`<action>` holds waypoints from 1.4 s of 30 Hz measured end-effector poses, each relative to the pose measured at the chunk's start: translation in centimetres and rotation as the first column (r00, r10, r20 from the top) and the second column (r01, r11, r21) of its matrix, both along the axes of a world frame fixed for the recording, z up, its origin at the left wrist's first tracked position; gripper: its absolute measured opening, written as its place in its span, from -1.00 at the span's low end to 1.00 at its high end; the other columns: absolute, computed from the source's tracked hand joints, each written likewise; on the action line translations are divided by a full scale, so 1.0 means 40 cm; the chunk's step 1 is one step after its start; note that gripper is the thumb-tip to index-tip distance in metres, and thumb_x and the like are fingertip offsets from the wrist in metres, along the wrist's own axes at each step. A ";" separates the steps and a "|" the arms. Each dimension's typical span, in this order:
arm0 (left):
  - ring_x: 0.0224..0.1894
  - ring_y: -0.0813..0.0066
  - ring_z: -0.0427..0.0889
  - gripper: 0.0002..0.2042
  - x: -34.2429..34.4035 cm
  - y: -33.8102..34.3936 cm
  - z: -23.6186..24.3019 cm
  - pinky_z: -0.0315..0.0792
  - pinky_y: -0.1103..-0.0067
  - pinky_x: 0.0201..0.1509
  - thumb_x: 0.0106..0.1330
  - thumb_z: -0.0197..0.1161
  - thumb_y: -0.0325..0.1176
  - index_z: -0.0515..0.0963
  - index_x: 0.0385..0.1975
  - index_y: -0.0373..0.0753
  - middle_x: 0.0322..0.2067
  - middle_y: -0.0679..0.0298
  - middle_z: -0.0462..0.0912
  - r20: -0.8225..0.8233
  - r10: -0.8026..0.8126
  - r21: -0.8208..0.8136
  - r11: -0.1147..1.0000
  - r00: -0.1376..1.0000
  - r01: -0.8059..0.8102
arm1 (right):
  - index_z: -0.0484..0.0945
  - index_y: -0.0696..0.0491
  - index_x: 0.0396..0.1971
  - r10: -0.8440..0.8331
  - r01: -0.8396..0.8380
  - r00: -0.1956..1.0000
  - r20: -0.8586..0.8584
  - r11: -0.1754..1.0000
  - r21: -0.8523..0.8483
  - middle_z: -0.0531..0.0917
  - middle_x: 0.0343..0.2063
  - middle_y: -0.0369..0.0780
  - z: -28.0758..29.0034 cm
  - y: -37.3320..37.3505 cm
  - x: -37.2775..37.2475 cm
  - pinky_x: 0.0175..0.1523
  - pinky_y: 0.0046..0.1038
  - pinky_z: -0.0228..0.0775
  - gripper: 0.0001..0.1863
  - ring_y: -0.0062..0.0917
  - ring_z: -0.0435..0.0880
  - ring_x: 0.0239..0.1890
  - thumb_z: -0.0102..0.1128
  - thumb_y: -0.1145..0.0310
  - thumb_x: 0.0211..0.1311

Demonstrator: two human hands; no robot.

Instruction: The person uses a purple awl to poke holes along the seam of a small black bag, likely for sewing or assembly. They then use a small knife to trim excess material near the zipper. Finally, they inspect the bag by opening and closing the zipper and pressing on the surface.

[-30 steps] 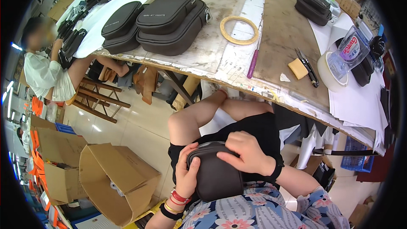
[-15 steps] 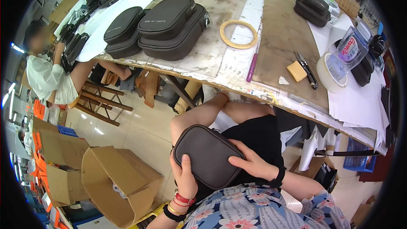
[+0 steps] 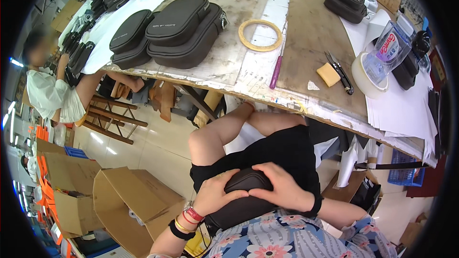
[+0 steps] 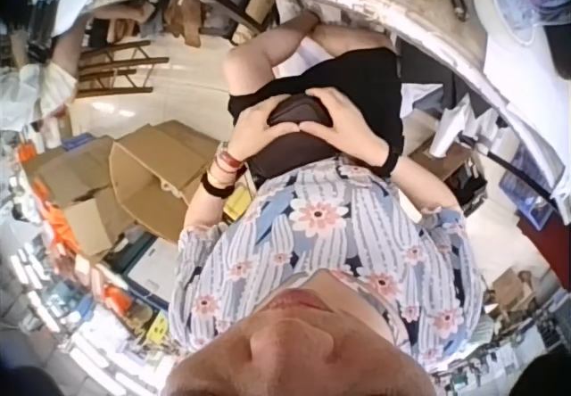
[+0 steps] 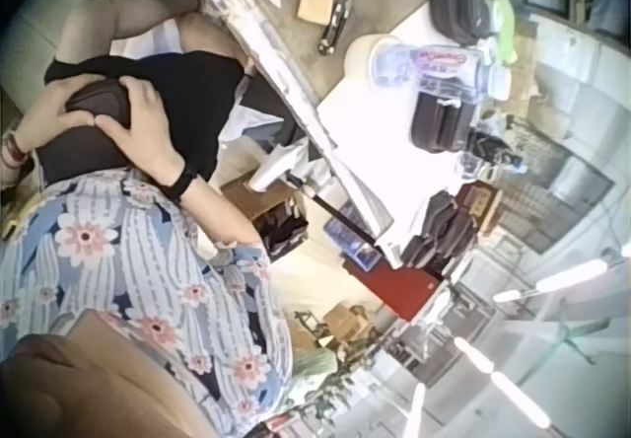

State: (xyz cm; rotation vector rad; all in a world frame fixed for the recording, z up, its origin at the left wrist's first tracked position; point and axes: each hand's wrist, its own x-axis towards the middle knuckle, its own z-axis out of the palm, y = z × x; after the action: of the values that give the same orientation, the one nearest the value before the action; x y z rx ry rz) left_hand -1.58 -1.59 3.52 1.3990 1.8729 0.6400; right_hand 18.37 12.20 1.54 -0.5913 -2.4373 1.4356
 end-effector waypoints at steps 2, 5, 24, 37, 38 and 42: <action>0.02 0.03 0.70 -0.35 0.010 0.004 0.020 0.53 0.36 0.10 0.26 0.40 0.03 0.46 0.20 -0.33 -0.03 -0.11 0.67 0.046 0.131 -0.026 0.991 0.990 -0.130 | 0.39 0.13 0.26 -0.153 0.133 0.984 -0.088 0.971 -0.201 0.57 0.04 -0.01 0.006 -0.046 -0.024 0.22 -0.25 0.43 -0.32 -0.13 0.59 0.09 0.41 0.15 0.21; -0.02 -0.03 0.70 -0.30 0.039 0.010 0.004 0.54 0.33 0.07 0.31 0.31 0.09 0.39 0.23 -0.38 -0.09 -0.16 0.68 0.111 0.323 0.033 0.944 0.940 -0.328 | 0.40 0.10 0.26 0.041 -0.042 0.999 -0.005 0.994 -0.098 0.57 0.06 0.00 0.037 0.065 -0.066 0.21 -0.28 0.44 -0.32 -0.13 0.60 0.10 0.41 0.15 0.21; 0.12 0.36 0.61 -0.20 0.066 -0.019 -0.027 0.45 0.45 0.26 0.05 0.59 -0.35 0.34 0.32 -0.33 0.10 0.08 0.61 0.287 0.325 0.176 0.907 0.901 -0.383 | 0.53 0.08 -0.23 0.301 -0.276 0.949 -0.092 0.936 0.218 0.55 -0.23 -0.17 0.041 0.083 -0.162 0.00 -0.23 0.42 -0.54 -0.19 0.54 -0.14 0.46 0.06 0.04; 0.08 0.33 0.65 -0.22 0.070 -0.031 -0.045 0.51 0.46 0.18 0.07 0.55 -0.37 0.33 0.33 -0.24 0.06 0.11 0.63 0.432 0.325 0.143 0.896 0.841 -0.419 | 0.52 0.08 -0.28 0.357 -0.300 0.925 -0.129 0.895 0.331 0.55 -0.33 -0.20 0.075 0.062 -0.180 -0.15 -0.27 0.47 -0.67 -0.26 0.57 -0.24 0.37 0.15 0.16; 0.14 0.30 0.61 -0.14 0.067 -0.030 -0.039 0.47 0.44 0.23 0.06 0.56 -0.37 0.23 0.40 -0.25 0.12 0.08 0.58 0.413 0.307 0.116 0.916 0.857 -0.384 | 0.52 0.09 -0.27 0.368 -0.308 0.921 -0.129 0.888 0.341 0.55 -0.32 -0.20 0.078 0.066 -0.185 -0.15 -0.28 0.47 -0.67 -0.27 0.58 -0.23 0.37 0.16 0.17; 0.21 0.29 0.56 -0.12 0.061 -0.031 -0.048 0.41 0.43 0.30 0.07 0.56 -0.38 0.20 0.42 -0.30 0.16 0.05 0.54 0.394 0.270 0.082 0.942 0.879 -0.326 | 0.53 0.08 -0.27 0.595 -0.484 0.787 -0.165 0.761 0.432 0.56 -0.30 -0.23 0.047 0.082 -0.204 -0.15 -0.34 0.50 -0.74 -0.31 0.58 -0.23 0.34 0.24 0.18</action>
State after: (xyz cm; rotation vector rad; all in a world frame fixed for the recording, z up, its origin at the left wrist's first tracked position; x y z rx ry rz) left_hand 0.86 -2.84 1.58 0.9839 1.7626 1.1375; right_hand 10.22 15.49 3.44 0.4396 -2.6316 1.0633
